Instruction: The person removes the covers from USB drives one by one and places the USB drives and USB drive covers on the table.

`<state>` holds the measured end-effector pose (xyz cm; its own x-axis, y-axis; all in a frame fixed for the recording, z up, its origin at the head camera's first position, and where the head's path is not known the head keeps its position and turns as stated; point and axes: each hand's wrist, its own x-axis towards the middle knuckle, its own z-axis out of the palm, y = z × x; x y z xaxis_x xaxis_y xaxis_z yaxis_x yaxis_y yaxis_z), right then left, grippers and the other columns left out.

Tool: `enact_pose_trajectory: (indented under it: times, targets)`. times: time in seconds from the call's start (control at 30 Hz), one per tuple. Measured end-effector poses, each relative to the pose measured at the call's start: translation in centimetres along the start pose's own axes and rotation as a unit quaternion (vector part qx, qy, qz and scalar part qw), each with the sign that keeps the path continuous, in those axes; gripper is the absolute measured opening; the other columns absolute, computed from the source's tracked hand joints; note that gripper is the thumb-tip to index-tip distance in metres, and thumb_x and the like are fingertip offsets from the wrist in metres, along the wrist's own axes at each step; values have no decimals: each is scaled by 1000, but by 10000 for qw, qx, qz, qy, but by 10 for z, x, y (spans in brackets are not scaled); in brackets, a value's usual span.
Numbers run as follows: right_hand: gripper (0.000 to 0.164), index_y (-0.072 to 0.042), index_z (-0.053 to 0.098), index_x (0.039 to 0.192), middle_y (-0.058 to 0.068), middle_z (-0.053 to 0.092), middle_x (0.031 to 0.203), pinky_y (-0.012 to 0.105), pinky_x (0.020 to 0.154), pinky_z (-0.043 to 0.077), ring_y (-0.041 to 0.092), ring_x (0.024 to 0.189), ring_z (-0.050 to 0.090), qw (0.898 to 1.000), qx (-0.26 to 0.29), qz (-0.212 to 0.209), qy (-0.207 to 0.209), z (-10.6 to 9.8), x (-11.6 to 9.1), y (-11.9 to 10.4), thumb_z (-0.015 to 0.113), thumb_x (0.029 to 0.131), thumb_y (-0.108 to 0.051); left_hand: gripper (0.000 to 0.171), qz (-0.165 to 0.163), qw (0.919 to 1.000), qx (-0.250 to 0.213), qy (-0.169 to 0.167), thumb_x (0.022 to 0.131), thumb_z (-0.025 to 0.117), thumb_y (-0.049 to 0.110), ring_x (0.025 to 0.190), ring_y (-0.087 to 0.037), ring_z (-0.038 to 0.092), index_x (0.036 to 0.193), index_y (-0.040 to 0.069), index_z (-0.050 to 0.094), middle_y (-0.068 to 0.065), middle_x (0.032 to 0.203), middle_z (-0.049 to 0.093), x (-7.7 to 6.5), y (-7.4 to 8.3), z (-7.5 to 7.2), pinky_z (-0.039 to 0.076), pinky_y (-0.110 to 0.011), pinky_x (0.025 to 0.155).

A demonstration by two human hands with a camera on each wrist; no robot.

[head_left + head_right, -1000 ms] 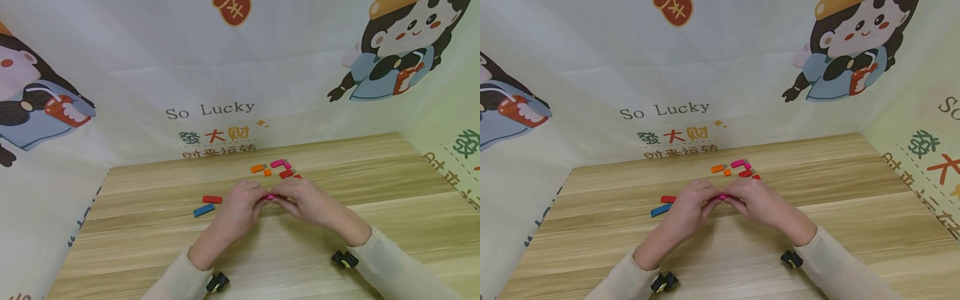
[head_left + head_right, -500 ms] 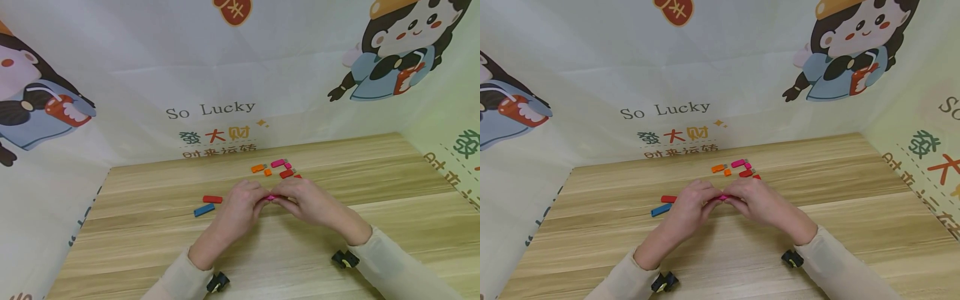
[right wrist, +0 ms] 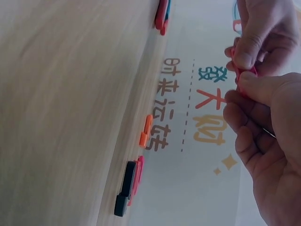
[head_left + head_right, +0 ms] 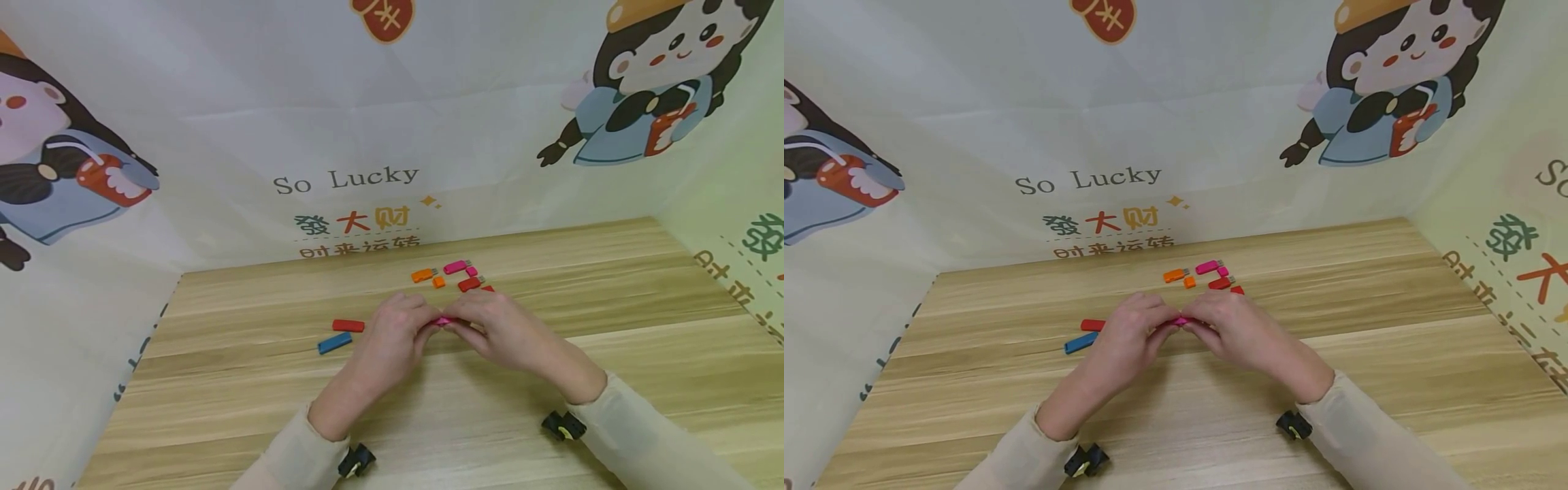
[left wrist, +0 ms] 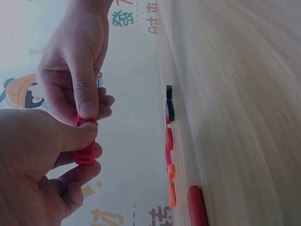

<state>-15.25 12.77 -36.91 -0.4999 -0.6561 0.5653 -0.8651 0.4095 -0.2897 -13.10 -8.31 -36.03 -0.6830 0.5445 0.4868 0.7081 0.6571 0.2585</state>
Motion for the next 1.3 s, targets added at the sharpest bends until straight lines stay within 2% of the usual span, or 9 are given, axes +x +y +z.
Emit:
enact_pose_trajectory:
  times: [0.37, 0.6, 0.8, 1.3]
  targets:
    - [12, -10, 75, 101, -4, 72, 99, 21, 79, 53, 7, 89, 66, 9999, 31, 93, -104, -2, 0, 1, 73, 90, -13, 9, -37, 10000, 10, -78, 93, 70, 17, 79, -10, 51, 98, 11, 76, 8, 83, 62, 1, 0, 0, 44, -23, 73]
    - [12, -10, 75, 101, -4, 72, 97, 22, 77, 54, 8, 87, 66, 9994, -58, 231, -243, -4, 2, -1, 73, 91, -17, 8, -270, 9994, 59, -226, 93, 71, 17, 85, -10, 55, 96, 12, 75, 7, 86, 64, 1, 1, -1, 48, -24, 81]
    - [11, -11, 74, 100, -7, 70, 93, 21, 75, 53, 5, 82, 63, 9989, -118, 271, -355, -6, 3, -1, 72, 92, -19, 7, -427, 9988, -22, -223, 92, 73, 19, 85, -11, 57, 94, 13, 74, 7, 87, 65, 2, 1, -3, 49, -25, 82]
    - [11, -11, 74, 99, -6, 69, 92, 23, 74, 53, 6, 82, 62, 9984, -238, 329, -404, -9, 5, -1, 72, 92, -20, 8, -341, 9994, 62, -66, 90, 74, 19, 84, -11, 56, 89, 12, 72, 6, 87, 63, 3, -1, -3, 48, -31, 83]
